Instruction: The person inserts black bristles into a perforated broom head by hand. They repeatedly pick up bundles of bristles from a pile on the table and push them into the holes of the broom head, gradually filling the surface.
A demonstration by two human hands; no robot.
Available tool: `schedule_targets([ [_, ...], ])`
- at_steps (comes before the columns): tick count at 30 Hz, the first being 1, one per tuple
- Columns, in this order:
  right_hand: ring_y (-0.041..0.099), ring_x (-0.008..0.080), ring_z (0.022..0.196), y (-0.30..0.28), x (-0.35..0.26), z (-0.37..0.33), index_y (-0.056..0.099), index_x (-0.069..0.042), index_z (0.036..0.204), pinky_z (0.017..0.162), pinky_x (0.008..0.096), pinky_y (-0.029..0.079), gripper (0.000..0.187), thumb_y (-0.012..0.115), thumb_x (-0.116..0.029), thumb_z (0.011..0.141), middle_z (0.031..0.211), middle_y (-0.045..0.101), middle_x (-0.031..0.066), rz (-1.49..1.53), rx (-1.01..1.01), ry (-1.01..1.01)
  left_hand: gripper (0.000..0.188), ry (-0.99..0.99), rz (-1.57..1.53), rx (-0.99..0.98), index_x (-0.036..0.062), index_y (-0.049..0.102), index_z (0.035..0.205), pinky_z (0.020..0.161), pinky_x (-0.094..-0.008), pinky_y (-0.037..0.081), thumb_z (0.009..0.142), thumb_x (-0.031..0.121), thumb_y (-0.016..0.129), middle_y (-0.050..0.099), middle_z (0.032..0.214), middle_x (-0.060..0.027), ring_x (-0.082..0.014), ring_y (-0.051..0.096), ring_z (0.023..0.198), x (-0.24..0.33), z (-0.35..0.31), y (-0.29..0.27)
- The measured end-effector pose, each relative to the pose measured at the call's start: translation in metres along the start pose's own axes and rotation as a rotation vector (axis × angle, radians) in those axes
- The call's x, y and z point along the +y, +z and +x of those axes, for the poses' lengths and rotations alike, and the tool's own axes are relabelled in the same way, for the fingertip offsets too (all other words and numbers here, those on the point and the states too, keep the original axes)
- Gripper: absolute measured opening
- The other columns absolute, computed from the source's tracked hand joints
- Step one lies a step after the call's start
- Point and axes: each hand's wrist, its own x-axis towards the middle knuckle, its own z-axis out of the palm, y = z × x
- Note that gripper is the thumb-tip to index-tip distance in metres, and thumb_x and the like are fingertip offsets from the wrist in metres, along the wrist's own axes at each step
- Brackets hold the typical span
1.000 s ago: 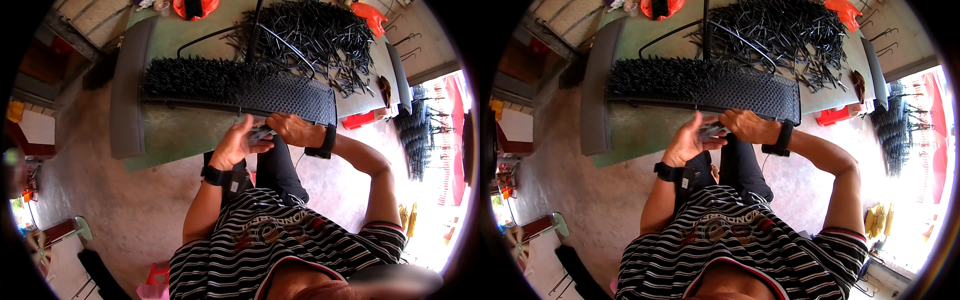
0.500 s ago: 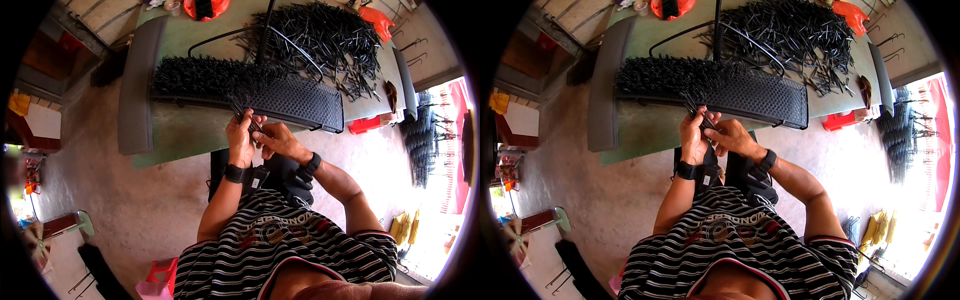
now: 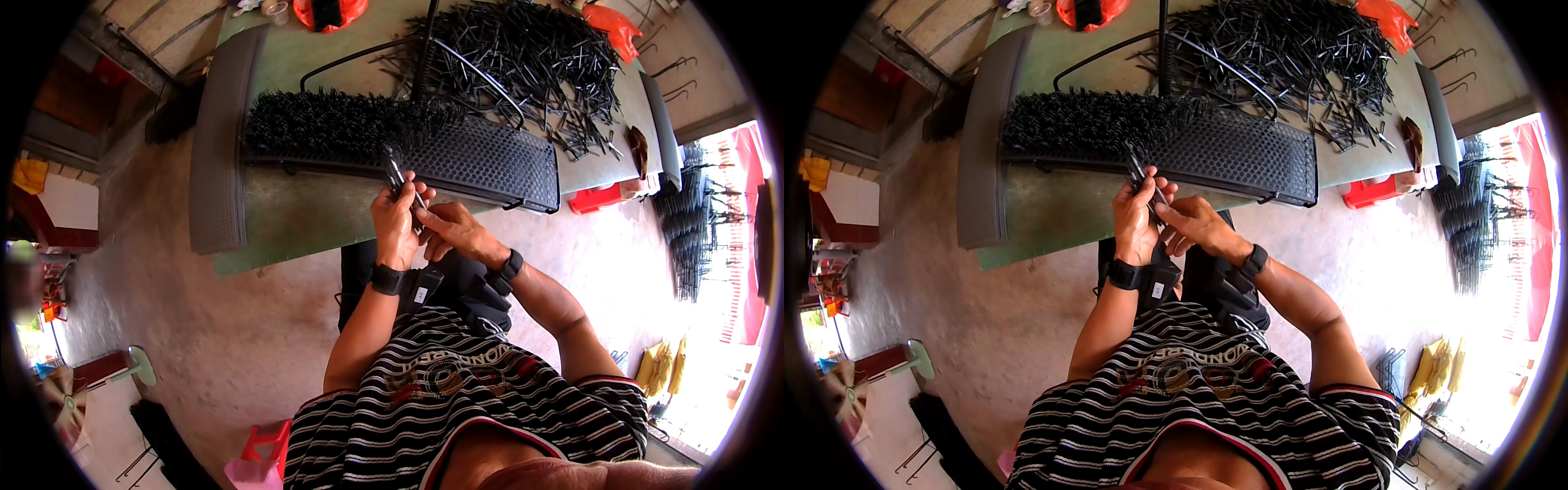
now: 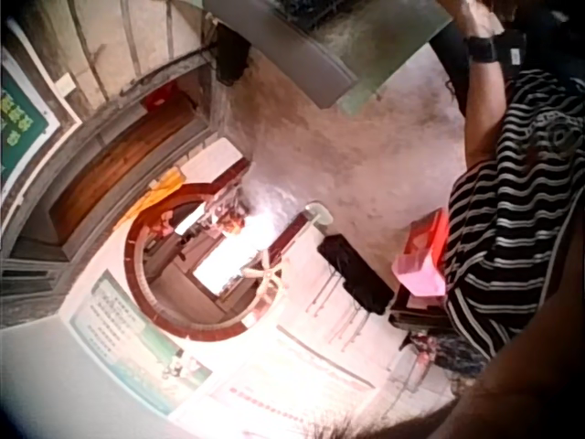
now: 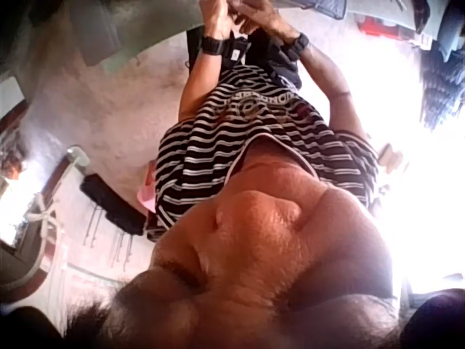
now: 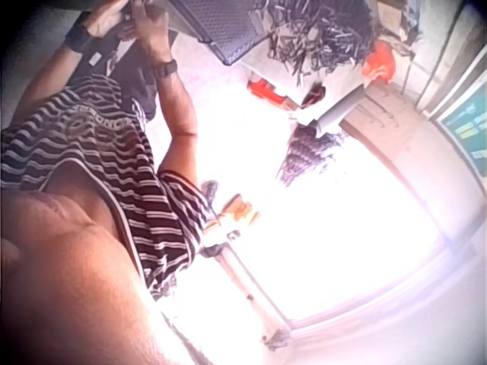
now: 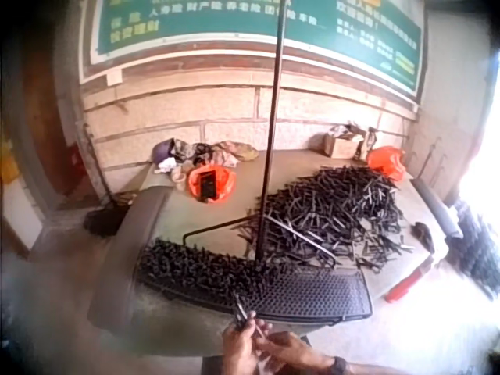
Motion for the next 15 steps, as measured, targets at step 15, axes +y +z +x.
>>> schedule_targets([
  [15, 0.056, 0.012, 0.084, -0.029, -0.005, 0.015, 0.049, 0.003, 0.122, 0.071, 0.0282, 0.048, 0.044, 0.051, -0.032, 0.094, 0.104, 0.059, 0.0075, 0.174, 0.239, -0.356, 0.013, -0.08, 0.229, -0.221, 0.0014, 0.063, 0.097, 0.047, -0.0236, 0.04, 0.087, 0.007, 0.06, 0.066, 0.082, -0.008, -0.0106, 0.052, 0.052, 0.006, -0.011, -0.001],
])
